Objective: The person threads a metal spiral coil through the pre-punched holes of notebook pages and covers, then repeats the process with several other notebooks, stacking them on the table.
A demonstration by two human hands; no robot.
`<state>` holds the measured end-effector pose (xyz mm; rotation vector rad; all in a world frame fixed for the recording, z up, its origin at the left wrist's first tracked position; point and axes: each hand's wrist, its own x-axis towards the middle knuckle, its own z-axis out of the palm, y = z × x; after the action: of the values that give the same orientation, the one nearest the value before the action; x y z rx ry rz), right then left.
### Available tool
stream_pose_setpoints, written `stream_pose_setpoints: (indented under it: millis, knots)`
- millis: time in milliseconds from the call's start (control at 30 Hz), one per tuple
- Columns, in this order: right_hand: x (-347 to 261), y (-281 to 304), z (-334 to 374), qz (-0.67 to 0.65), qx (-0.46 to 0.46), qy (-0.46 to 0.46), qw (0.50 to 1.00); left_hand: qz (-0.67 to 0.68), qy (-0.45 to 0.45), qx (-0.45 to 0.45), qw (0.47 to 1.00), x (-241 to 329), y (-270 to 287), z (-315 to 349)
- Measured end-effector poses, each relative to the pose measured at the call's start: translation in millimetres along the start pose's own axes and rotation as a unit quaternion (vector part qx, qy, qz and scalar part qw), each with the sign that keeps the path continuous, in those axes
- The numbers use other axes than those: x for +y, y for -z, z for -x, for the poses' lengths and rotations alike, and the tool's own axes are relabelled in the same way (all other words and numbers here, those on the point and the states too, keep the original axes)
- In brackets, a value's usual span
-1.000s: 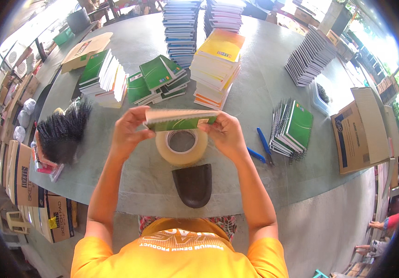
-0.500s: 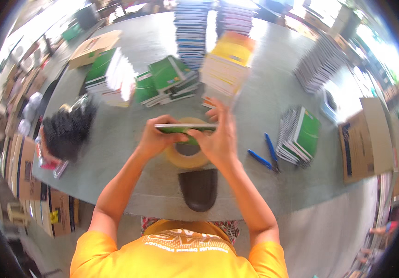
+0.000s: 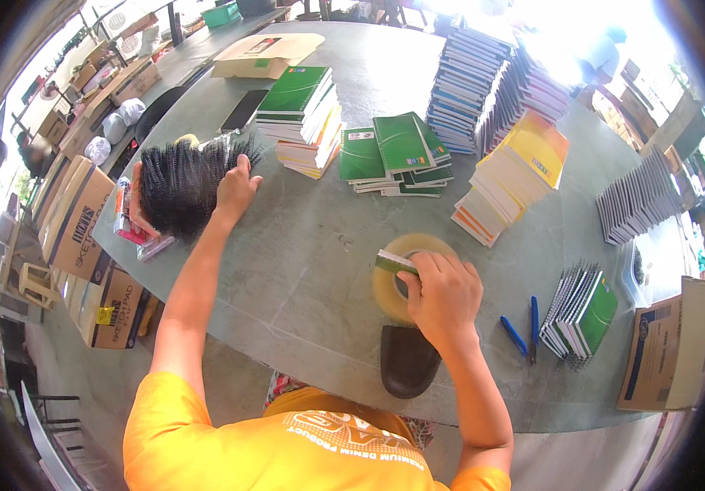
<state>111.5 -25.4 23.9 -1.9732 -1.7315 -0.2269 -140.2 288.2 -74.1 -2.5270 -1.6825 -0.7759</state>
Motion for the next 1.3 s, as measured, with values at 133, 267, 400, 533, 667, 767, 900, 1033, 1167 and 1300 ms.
stream_pose_setpoints:
  millis: [133,267,400,533,667,767,900,1033,1167,1300]
  knots:
    - [7.7,3.3,-0.3,-0.029,-0.01,-0.012,0.999,0.136,0.007,0.102,0.985,21.4,31.8,3.8]
    - [11.6,5.6,-6.0,-0.07,-0.046,-0.043,0.996,0.317,-0.029,0.251,0.914,48.8,104.1,19.9]
    - [10.4,-4.4,-9.1,0.02,-0.009,0.012,1.0,0.599,-0.01,0.027,0.8,97.4,111.1,49.8]
    - [15.8,-4.7,-8.9,0.001,0.01,0.022,1.0,0.661,0.079,-0.2,0.719,129.0,90.4,72.7]
    - [9.3,0.0,-6.1,-0.019,0.025,0.028,0.999,0.732,0.016,-0.177,0.657,149.4,73.1,83.0]
    - [10.9,-0.4,-3.4,-0.037,-0.007,0.03,0.999,0.748,0.014,-0.191,0.636,151.8,69.3,84.9]
    - [8.8,-1.6,-5.0,-0.039,-0.004,0.032,0.999,0.734,-0.078,-0.171,0.653,158.9,66.6,89.0]
    - [8.4,-2.8,-8.2,-0.075,0.032,0.03,0.996,0.685,-0.052,-0.217,0.694,169.2,74.4,100.2]
    - [6.7,-1.9,-8.9,-0.108,0.02,0.022,0.994,0.643,-0.069,-0.194,0.737,178.9,71.3,114.4]
    - [8.6,-1.3,-8.0,-0.124,0.029,0.028,0.992,0.602,-0.036,-0.164,0.781,186.5,77.0,117.9]
